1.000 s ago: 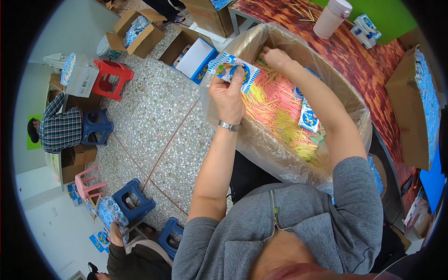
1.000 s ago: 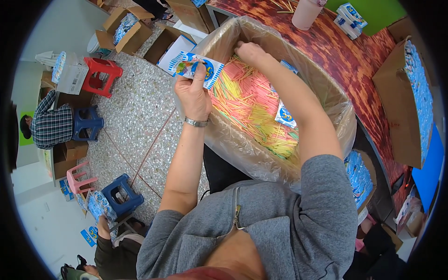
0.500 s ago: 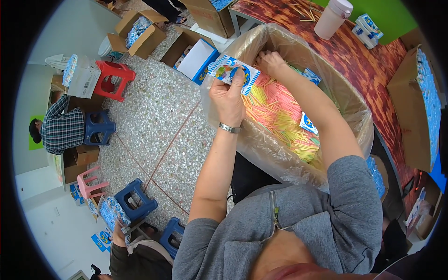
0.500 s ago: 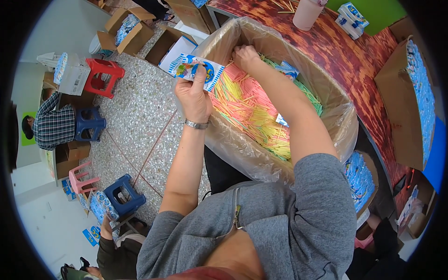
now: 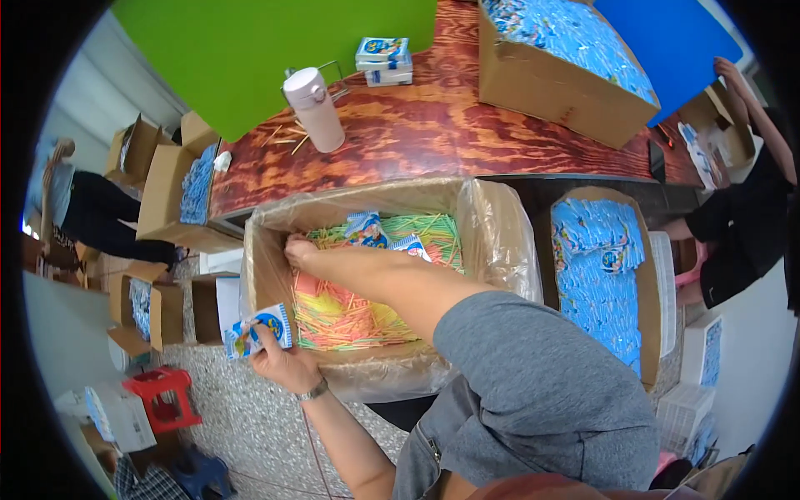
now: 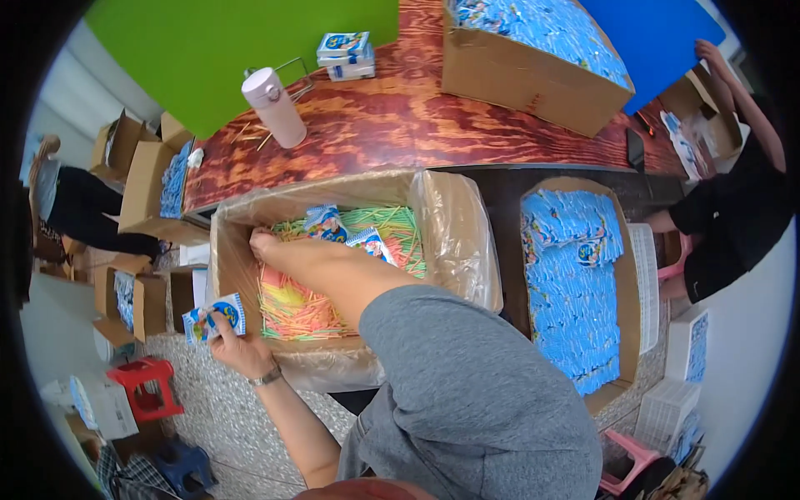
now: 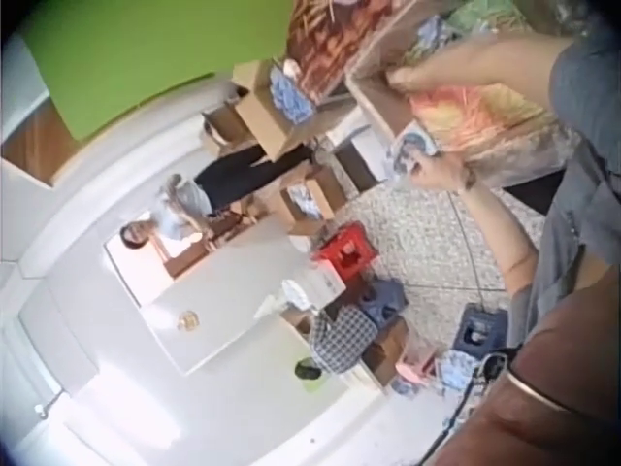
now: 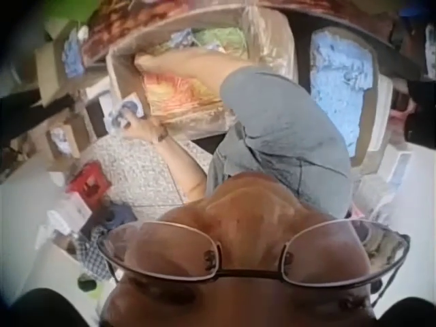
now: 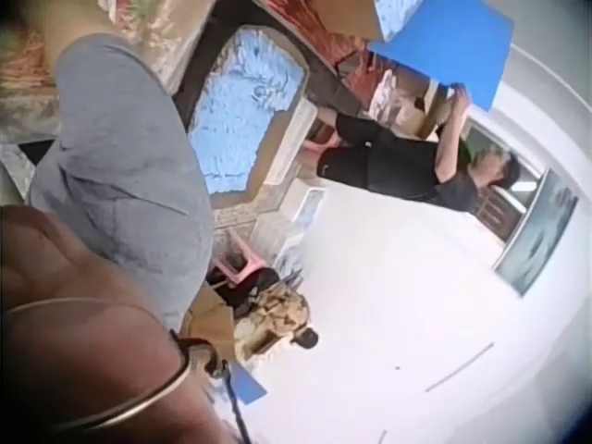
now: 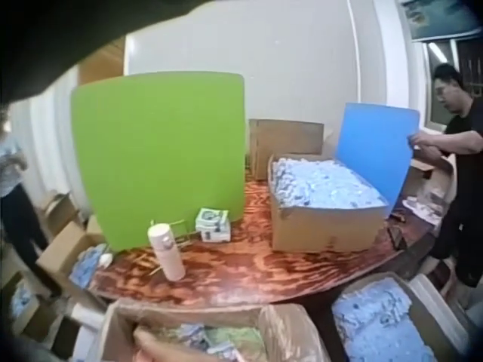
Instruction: Picking small blue packets from a box of packing material and placing them into a separate bin.
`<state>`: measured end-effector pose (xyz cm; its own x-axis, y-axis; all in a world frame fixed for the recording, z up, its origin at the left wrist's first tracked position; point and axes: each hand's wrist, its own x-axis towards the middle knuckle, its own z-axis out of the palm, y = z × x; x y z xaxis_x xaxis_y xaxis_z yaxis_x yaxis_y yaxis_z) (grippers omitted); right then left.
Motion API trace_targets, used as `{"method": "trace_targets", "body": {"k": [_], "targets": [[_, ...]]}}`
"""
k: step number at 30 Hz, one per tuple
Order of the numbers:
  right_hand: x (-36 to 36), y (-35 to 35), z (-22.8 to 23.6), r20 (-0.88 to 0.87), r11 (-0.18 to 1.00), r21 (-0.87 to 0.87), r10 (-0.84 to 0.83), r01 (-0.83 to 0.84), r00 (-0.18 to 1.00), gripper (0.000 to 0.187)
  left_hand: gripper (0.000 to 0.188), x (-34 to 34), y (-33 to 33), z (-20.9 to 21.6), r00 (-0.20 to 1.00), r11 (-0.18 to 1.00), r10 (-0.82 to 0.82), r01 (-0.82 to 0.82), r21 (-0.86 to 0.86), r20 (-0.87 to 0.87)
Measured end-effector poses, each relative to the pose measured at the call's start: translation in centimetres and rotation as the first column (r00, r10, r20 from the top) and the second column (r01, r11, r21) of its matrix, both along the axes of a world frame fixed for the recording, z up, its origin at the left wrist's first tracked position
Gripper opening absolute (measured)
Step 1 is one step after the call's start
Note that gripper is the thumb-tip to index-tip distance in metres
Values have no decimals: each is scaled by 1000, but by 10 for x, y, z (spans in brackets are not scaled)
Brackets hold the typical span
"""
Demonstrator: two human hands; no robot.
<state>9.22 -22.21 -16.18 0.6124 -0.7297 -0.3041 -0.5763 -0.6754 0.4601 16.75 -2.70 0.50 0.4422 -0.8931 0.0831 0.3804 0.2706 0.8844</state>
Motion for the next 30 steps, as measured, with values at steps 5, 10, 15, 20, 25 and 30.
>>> {"method": "trace_targets", "body": {"k": [5,10,15,20,25,30], "targets": [[-2,-2,-2,15,988,-107,112,-110,994,24,16,2,-2,-5,997,997,73,-72,-22,15],[-5,2,5,-38,960,-244,130,-136,991,26,16,0,0,-3,996,997,80,-80,-16,45],[-4,2,19,-208,950,-104,268,-294,941,30,17,0,0,0,997,999,49,-49,-10,54],[-22,8,26,-272,901,-326,200,-286,941,32,17,-1,2,4,994,1000,6,-9,27,111],[-40,28,53,-104,873,-445,171,-200,980,35,14,0,0,-1,993,993,93,-98,62,79],[-62,56,102,205,943,-293,225,-160,953,26,14,-1,-3,-7,998,995,69,-70,-67,-13]]}}
